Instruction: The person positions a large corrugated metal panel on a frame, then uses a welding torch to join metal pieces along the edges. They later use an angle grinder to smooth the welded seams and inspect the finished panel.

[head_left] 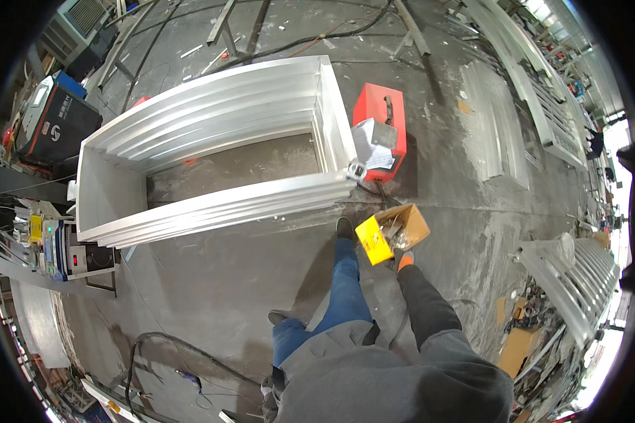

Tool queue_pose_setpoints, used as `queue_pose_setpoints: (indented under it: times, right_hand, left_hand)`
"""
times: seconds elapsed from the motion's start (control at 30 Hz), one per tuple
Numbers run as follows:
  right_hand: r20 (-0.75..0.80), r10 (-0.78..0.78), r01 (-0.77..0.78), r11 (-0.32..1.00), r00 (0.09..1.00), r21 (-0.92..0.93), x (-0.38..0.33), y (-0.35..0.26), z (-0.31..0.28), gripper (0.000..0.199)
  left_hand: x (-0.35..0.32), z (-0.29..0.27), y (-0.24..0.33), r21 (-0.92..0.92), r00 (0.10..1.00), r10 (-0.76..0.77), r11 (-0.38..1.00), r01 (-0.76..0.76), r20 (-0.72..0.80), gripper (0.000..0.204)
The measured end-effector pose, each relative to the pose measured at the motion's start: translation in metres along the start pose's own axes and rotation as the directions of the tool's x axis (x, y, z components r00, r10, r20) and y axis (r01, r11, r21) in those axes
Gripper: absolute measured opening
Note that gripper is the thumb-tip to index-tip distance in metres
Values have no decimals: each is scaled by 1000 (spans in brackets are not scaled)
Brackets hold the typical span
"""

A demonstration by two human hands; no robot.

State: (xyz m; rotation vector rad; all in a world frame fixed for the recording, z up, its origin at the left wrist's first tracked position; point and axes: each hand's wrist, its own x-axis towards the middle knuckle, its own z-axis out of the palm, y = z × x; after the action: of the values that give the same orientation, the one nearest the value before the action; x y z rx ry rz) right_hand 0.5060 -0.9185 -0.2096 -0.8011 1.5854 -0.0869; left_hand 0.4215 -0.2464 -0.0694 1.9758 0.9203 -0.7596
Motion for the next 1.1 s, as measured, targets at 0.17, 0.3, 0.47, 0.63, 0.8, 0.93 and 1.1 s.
queue_pose_setpoints:
  times: [0.17, 0.3, 0.47, 0.63, 0.8, 0.93, 1.1]
  right_hand:
    - [109, -326, 340, 836, 939, -431, 185, -165, 68, 57]
    - [155, -459, 440, 618, 875, -652, 257, -276, 151, 60]
    - [544, -307, 383, -452, 781, -806, 275, -369, 230, 64]
    - [614, 307, 170, -947, 727, 272, 271, -363, 242, 68]
    - [787, 296, 554, -830, 541, -68, 241, -294, 200, 42]
    - [767, 251, 785, -401, 590, -472, 201, -240, 170, 36]
    - [497, 498, 566, 15, 711, -825, 157, -190, 191, 30]
  left_hand:
    - [-67, 99, 76, 65, 986, -162, 984, 165, -50, 26]
    - [-99, 168, 131, 116, 962, -265, 956, 271, -68, 25]
    - [-124, 212, 176, 154, 940, -331, 928, 339, -76, 25]
    - [-191, 239, 175, 43, 921, -376, 923, 382, -104, 24]
    - [-238, 317, 143, -177, 919, -370, 922, 345, -135, 23]
    - [-249, 410, 117, -393, 907, -380, 874, 287, -183, 23]
    - [-231, 544, 73, -715, 828, -513, 664, 218, -224, 22]
